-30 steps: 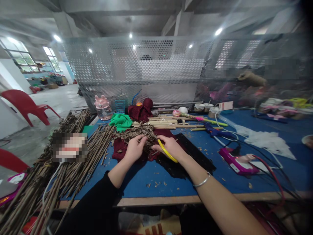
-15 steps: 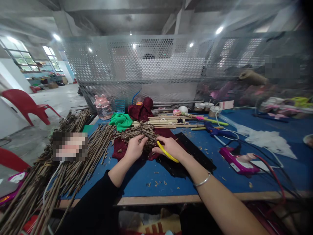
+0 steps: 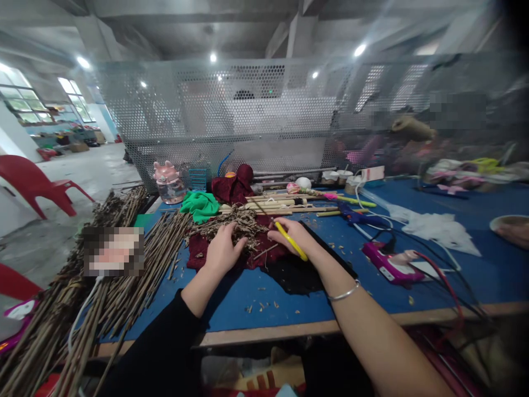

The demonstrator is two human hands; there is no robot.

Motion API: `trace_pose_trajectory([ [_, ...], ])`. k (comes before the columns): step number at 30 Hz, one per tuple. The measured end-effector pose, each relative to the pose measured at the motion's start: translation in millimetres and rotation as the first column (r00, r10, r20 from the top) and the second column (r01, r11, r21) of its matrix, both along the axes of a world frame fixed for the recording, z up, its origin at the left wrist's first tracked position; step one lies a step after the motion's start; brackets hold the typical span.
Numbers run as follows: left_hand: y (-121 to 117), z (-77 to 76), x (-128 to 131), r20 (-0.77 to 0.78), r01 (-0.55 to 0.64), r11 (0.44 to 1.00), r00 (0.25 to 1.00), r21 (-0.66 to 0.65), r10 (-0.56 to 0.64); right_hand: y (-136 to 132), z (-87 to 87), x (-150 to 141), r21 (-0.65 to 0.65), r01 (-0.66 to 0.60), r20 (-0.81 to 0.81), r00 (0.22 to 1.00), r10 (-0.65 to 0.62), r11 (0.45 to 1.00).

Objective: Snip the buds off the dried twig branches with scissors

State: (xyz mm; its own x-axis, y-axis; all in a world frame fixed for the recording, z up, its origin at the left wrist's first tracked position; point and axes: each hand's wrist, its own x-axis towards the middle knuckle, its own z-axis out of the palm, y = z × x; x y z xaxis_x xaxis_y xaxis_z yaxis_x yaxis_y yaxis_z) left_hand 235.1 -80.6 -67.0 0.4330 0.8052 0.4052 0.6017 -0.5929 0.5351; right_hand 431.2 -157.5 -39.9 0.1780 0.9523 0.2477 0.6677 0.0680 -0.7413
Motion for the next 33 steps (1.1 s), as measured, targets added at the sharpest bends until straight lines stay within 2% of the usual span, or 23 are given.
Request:
trace_pose_trajectory([
  [1,-3,2.9,0,-0.009,-0.039,0.999,0.999,0.033,0.039,-1,3.5,3,-0.001,0.013,-0.126,0.992,-0.013,1.0],
  [3,-11,9.8,1,-0.001,-0.097,0.99,0.995,0.102,0.098,-7,9.7,9,-0.047,-0.018,-0.397,0.918,-0.002,0.999],
  [5,-23,15.7,3,0.004,-0.074,0.985,0.997,0.154,0.074,-18,14.0,13,-0.137,-0.107,-0.59,0.807,0.006,0.985],
  [6,-29,17.4,5,-0.021,-0.017,0.988,1.0,0.155,0.02,-25,15.5,14,-0.197,-0.159,-0.64,0.768,-0.004,0.967],
  [8,-40,17.3,9,-0.125,0.135,0.987,0.985,0.09,-0.123,-43,17.0,17,-0.352,-0.248,-0.671,0.74,-0.059,0.902],
  [10,-47,13.2,12,-0.217,0.237,0.971,0.948,-0.012,-0.234,-62,17.3,19,-0.501,-0.321,-0.655,0.748,-0.11,0.804],
  [14,-45,3.0,16,-0.205,0.244,0.963,0.943,-0.118,-0.264,-93,15.2,19,-0.65,-0.439,-0.655,0.737,-0.164,0.62],
  [17,-34,-0.9,16,-0.102,0.245,0.954,0.959,-0.171,-0.264,-103,9.9,12,-0.642,-0.531,-0.724,0.656,-0.211,0.552],
  [19,-28,-2.1,15,-0.03,0.251,0.946,0.965,-0.206,-0.262,-104,3.9,5,-0.595,-0.577,-0.781,0.579,-0.233,0.559],
  [25,-25,0.4,12,0.113,0.264,0.937,0.963,-0.23,-0.244,-91,-18.6,-14,-0.448,-0.622,-0.89,0.383,-0.249,0.643],
  [29,-25,4.1,10,0.156,0.245,0.944,0.964,-0.222,-0.214,-79,-22.5,-20,-0.409,-0.595,-0.907,0.351,-0.233,0.692],
  [33,-22,3.1,10,0.176,0.219,0.958,0.967,-0.187,-0.186,-75,-19.3,-21,-0.396,-0.605,-0.911,0.352,-0.215,0.69],
])
